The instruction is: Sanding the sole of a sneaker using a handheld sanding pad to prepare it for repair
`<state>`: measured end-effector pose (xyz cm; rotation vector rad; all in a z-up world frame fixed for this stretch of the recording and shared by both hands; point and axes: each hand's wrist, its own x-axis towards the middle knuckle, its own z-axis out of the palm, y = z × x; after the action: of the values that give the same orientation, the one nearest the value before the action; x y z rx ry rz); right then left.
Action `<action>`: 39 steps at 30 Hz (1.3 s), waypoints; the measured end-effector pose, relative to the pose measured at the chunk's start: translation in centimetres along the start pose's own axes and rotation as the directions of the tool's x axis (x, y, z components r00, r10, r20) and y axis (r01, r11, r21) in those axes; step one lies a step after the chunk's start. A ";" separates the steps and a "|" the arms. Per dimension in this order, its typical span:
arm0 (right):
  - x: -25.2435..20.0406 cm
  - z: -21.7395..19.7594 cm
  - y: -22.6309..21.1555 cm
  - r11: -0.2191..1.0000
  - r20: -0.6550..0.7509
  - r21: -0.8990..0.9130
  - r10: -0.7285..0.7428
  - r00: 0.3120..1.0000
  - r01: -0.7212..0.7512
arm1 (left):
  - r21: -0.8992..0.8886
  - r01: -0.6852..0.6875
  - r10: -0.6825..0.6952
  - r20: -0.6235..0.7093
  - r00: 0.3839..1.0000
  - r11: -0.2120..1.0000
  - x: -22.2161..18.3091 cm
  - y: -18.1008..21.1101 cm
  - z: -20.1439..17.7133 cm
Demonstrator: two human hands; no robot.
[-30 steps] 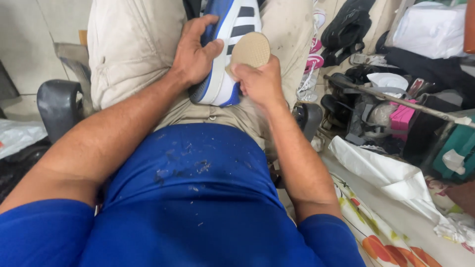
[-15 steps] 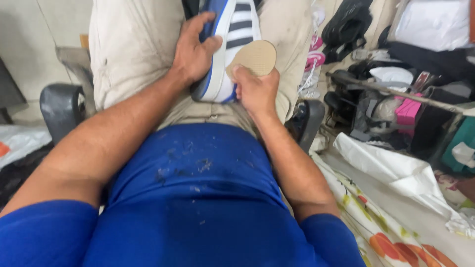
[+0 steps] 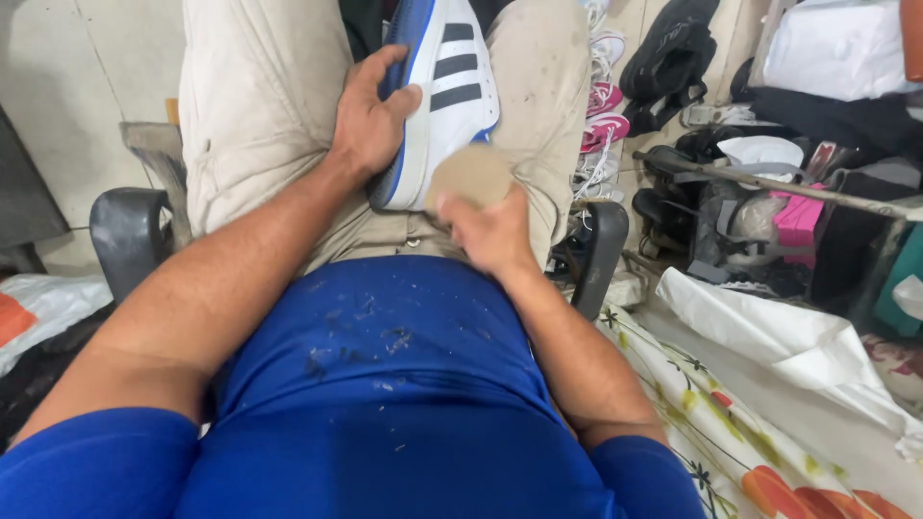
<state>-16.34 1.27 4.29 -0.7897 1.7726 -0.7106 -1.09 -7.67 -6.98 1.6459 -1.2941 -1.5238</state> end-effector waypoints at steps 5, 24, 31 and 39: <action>4.4 1.0 -4.5 0.996 -0.116 0.074 0.061 0.991 -0.052 | 0.015 -0.241 0.242 -0.040 0.970 0.970 -0.3 -2.7 0.8; 2.7 1.5 -2.5 0.985 -0.086 0.145 0.110 0.990 -0.097 | 0.014 -0.199 0.200 -0.037 0.979 0.980 0.2 -2.2 0.6; -1.1 -2.1 -1.8 0.963 0.013 -0.191 0.197 0.980 -0.191 | -0.404 0.273 -0.319 -0.050 0.946 0.873 1.4 2.0 0.5; 0.2 -0.4 1.2 0.964 -0.035 -0.171 -0.214 0.976 0.206 | -0.459 0.258 -0.320 -0.062 0.946 0.851 2.4 0.0 1.8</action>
<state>-17.00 1.82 3.38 -1.0934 1.8306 -0.7344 -3.10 -9.49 -8.38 1.6466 -0.5745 -1.6913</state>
